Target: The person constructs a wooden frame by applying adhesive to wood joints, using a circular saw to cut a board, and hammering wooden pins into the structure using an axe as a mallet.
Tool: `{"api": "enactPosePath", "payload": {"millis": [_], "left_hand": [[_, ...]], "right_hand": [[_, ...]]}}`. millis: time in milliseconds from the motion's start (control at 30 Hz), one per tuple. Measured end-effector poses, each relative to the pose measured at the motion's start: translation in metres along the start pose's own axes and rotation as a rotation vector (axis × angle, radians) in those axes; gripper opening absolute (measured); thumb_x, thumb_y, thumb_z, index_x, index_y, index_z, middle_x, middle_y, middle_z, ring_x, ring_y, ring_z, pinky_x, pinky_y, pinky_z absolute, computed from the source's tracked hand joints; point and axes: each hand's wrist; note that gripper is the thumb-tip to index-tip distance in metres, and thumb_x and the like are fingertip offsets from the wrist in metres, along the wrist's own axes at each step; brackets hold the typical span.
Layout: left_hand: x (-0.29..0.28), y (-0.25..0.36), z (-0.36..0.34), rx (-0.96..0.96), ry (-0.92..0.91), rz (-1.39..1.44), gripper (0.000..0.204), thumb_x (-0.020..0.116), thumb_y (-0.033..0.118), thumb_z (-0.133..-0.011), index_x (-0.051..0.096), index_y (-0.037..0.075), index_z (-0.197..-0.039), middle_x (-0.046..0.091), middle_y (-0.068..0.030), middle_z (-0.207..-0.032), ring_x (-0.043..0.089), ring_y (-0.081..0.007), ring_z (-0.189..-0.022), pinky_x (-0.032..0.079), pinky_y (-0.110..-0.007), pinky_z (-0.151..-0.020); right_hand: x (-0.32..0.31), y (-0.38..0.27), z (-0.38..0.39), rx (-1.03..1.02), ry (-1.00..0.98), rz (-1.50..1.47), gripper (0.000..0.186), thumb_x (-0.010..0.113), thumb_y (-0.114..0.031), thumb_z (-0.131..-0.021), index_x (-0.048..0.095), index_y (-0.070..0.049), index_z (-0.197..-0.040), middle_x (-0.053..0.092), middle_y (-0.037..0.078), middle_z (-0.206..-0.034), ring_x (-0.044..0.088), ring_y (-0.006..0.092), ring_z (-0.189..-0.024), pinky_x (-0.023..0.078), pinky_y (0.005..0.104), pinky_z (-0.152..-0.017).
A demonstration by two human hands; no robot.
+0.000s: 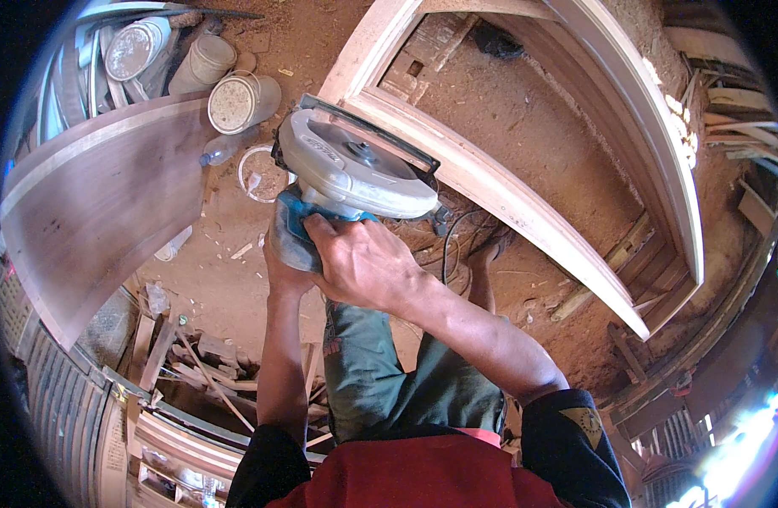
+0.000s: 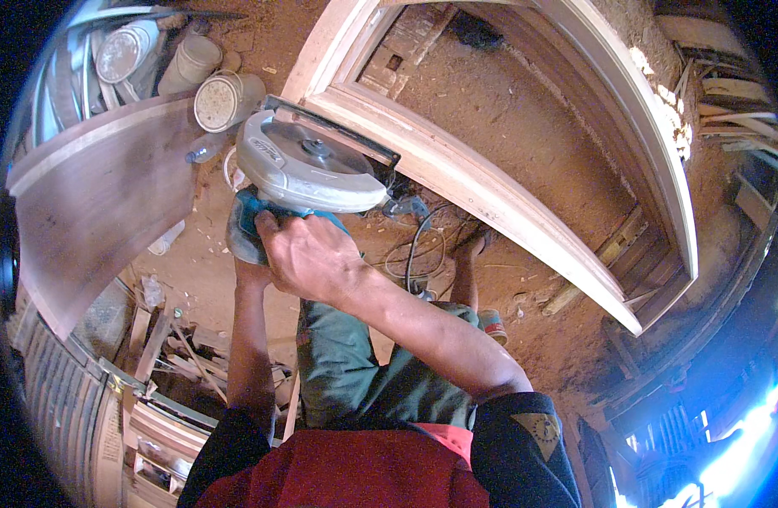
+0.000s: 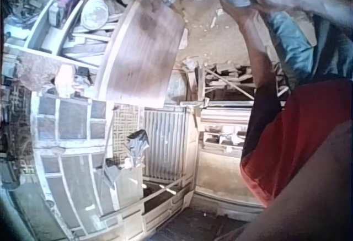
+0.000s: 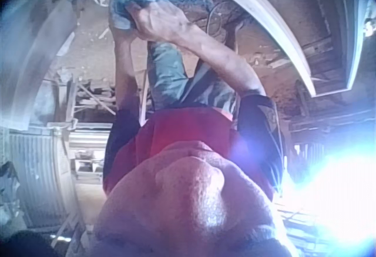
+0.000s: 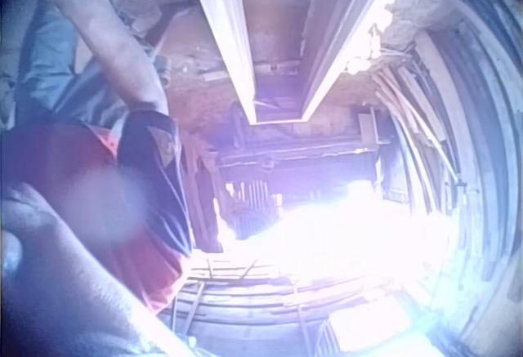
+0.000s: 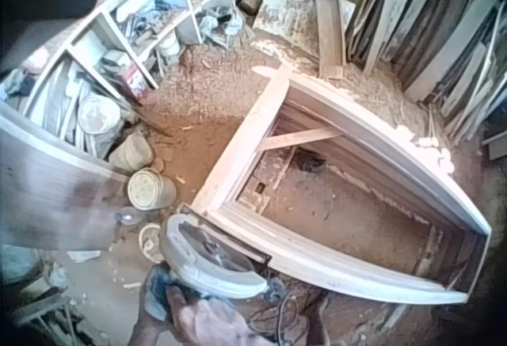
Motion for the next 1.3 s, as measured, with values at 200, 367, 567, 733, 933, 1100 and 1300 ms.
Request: {"api": "enactPosePath", "payload": {"millis": [200,367,567,733,933,1100,1300], "left_hand": [[-0.006,0.007,-0.004,-0.074,-0.05,0.051,0.097,0.09,0.029,-0.064,0.04,0.006,-0.144,0.05,-0.01,-0.14,0.048,-0.023,-0.129,0.036,-0.04,-0.111],[-0.007,-0.007,-0.005,-0.005,0.063,-0.007,0.078,0.087,0.03,-0.065,0.051,0.009,-0.131,0.062,-0.009,-0.122,0.061,-0.0214,-0.112,0.047,-0.037,-0.096],[-0.014,-0.002,-0.01,-0.132,0.05,0.104,0.08,0.088,0.027,-0.062,0.051,0.008,-0.13,0.061,-0.007,-0.121,0.059,-0.0192,-0.111,0.047,-0.035,-0.096],[-0.018,0.002,-0.012,-0.04,0.018,0.108,0.079,0.088,0.026,-0.063,0.05,0.007,-0.129,0.059,-0.0064,-0.121,0.057,-0.0183,-0.111,0.046,-0.034,-0.096],[-0.025,-0.005,-0.017,-0.106,0.013,0.228,0.082,0.088,0.028,-0.063,0.049,0.007,-0.132,0.058,-0.0067,-0.122,0.056,-0.018,-0.112,0.045,-0.034,-0.097],[-0.03,-0.009,-0.02,-0.007,0.013,0.192,0.081,0.087,0.029,-0.066,0.048,0.006,-0.133,0.057,-0.0069,-0.123,0.055,-0.0175,-0.114,0.043,-0.034,-0.1],[-0.041,-0.016,-0.026,-0.092,-0.033,0.259,0.075,0.085,0.024,-0.071,0.047,0.006,-0.133,0.056,-0.0061,-0.124,0.054,-0.0172,-0.114,0.042,-0.034,-0.101]], "right_hand": [[0.005,-0.002,-0.004,-0.033,0.056,0.009,0.047,0.072,-0.012,-0.075,0.057,0.005,-0.117,0.062,0.031,-0.085,0.066,0.0475,-0.075,0.055,0.0511,-0.067],[0.009,-0.002,-0.01,-0.045,0.042,0.01,0.048,0.072,-0.012,-0.074,0.057,0.005,-0.117,0.061,0.031,-0.085,0.066,0.0474,-0.075,0.055,0.0507,-0.066],[0.011,-0.006,-0.016,-0.05,0.063,0.011,0.045,0.071,-0.011,-0.074,0.057,0.006,-0.114,0.062,0.031,-0.081,0.066,0.0462,-0.073,0.056,0.0503,-0.065],[0.009,-0.008,-0.021,-0.051,0.05,-0.001,0.042,0.069,-0.011,-0.075,0.057,0.006,-0.111,0.062,0.029,-0.076,0.066,0.0464,-0.07,0.055,0.0501,-0.063],[0.014,-0.011,-0.03,-0.061,0.052,-0.017,0.04,0.069,-0.01,-0.075,0.058,0.007,-0.109,0.063,0.028,-0.07,0.067,0.0461,-0.068,0.056,0.0499,-0.061],[0.013,-0.015,-0.036,-0.078,0.064,-0.003,0.038,0.067,-0.009,-0.074,0.058,0.008,-0.107,0.063,0.028,-0.069,0.067,0.0458,-0.067,0.055,0.0502,-0.06],[0.013,-0.02,-0.048,-0.07,0.036,-0.015,0.036,0.067,-0.01,-0.074,0.058,0.007,-0.105,0.064,0.027,-0.068,0.067,0.046,-0.066,0.055,0.0511,-0.059]]}}
Point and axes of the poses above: each hand's wrist, its own z-axis away from the middle knuckle, its own x-axis out of the palm, y = z × x
